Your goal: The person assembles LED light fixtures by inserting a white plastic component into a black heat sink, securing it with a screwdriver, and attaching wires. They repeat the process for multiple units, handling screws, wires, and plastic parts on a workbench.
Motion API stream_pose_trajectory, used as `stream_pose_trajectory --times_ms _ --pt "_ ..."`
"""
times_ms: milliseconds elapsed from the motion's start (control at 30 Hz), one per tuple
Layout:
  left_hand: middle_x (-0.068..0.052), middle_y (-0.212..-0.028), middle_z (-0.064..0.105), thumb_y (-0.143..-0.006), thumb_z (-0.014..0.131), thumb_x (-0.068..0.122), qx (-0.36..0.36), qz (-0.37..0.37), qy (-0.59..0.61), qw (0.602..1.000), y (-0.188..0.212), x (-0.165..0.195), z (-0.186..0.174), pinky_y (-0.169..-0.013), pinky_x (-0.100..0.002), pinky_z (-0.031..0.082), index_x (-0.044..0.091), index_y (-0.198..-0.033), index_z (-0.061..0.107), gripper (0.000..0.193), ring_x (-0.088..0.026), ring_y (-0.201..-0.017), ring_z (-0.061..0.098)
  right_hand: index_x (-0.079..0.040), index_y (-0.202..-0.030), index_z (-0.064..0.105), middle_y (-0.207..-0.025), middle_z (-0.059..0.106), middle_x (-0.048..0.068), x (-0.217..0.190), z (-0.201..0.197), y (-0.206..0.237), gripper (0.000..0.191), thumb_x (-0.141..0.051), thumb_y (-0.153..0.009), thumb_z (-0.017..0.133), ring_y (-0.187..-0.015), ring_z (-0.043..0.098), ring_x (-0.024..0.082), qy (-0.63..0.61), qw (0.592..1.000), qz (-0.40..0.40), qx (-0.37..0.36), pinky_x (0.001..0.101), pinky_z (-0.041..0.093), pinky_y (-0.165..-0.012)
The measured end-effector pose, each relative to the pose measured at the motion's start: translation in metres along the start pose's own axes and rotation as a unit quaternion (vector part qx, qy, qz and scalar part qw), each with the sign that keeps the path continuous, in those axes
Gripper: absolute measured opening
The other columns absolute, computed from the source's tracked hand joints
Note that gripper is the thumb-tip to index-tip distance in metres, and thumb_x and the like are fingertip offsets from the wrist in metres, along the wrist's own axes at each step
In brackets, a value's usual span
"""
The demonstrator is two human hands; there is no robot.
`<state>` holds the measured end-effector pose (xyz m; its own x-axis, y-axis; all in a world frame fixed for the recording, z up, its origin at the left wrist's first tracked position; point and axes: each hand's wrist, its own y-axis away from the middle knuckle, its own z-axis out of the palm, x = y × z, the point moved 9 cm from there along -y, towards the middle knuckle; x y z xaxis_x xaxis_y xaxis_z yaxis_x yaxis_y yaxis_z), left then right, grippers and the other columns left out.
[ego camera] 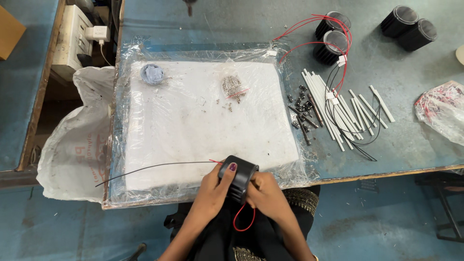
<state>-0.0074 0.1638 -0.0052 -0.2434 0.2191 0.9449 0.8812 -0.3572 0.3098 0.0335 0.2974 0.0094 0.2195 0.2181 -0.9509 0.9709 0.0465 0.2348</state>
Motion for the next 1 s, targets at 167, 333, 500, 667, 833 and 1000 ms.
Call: stream_pose_trajectory --times_ms 167,333,500,667,833,1000 --pt "-0.020 -0.079 0.072 -0.098 0.045 0.057 0.020 -0.010 -0.238 0.971 0.002 0.045 -0.002 -0.072 -0.044 0.055 0.000 -0.105 0.067 0.061 -0.035 -0.076 0.072 0.000 -0.082 0.069 -0.051 0.055 0.000 0.035 -0.015 -0.008 0.029 -0.010 -0.101 0.050 -0.040 0.049 0.004 -0.069 0.997 0.034 0.030 0.0222 0.036 -0.039" --pt "-0.020 -0.081 0.073 -0.098 0.046 0.058 0.074 -0.037 -0.363 0.928 0.000 0.067 -0.016 -0.073 -0.049 0.054 0.006 -0.093 0.075 0.060 -0.040 -0.079 0.070 -0.001 -0.085 0.070 -0.052 0.058 0.000 0.043 -0.012 -0.019 0.029 -0.007 -0.099 0.046 -0.039 0.048 0.005 -0.088 0.996 0.015 0.032 0.0221 0.036 -0.037" --pt "-0.014 -0.081 0.075 -0.095 0.054 0.046 0.177 0.002 -0.283 0.943 -0.004 0.072 -0.052 -0.069 -0.045 0.055 0.008 -0.087 0.078 0.046 -0.036 -0.075 0.071 0.000 -0.076 0.064 -0.048 0.055 0.001 0.033 0.004 -0.025 0.034 -0.010 -0.103 0.047 -0.037 0.046 0.005 -0.102 0.995 -0.003 -0.003 0.0219 0.036 -0.037" --pt "-0.013 -0.080 0.077 -0.090 0.062 0.035 0.176 0.076 -0.140 0.971 -0.017 0.065 -0.058 -0.069 -0.037 0.057 0.003 -0.092 0.075 0.035 -0.026 -0.074 0.076 0.000 -0.072 0.062 -0.048 0.056 0.002 0.022 0.006 -0.023 0.031 -0.007 -0.098 0.048 -0.036 0.048 0.007 -0.041 0.999 -0.010 0.009 0.0225 0.038 -0.035" --pt "-0.013 -0.081 0.076 -0.092 0.067 0.041 0.163 -0.039 -0.229 0.959 -0.025 0.039 -0.065 -0.071 -0.037 0.055 0.001 -0.093 0.074 0.041 -0.026 -0.073 0.073 0.001 -0.072 0.063 -0.048 0.056 0.002 0.018 0.007 -0.021 0.030 -0.007 -0.098 0.048 -0.036 0.048 0.007 -0.048 0.999 0.009 0.015 0.0234 0.038 -0.035" --pt "-0.010 -0.075 0.075 -0.090 0.069 0.033 0.113 -0.048 -0.089 0.988 -0.031 0.027 -0.065 -0.063 -0.034 0.056 0.002 -0.094 0.073 0.032 -0.019 -0.068 0.071 0.000 -0.073 0.063 -0.048 0.057 0.002 0.017 0.010 -0.019 0.032 -0.010 -0.100 0.049 -0.035 0.048 0.007 -0.044 0.999 0.017 0.018 0.0234 0.038 -0.035"
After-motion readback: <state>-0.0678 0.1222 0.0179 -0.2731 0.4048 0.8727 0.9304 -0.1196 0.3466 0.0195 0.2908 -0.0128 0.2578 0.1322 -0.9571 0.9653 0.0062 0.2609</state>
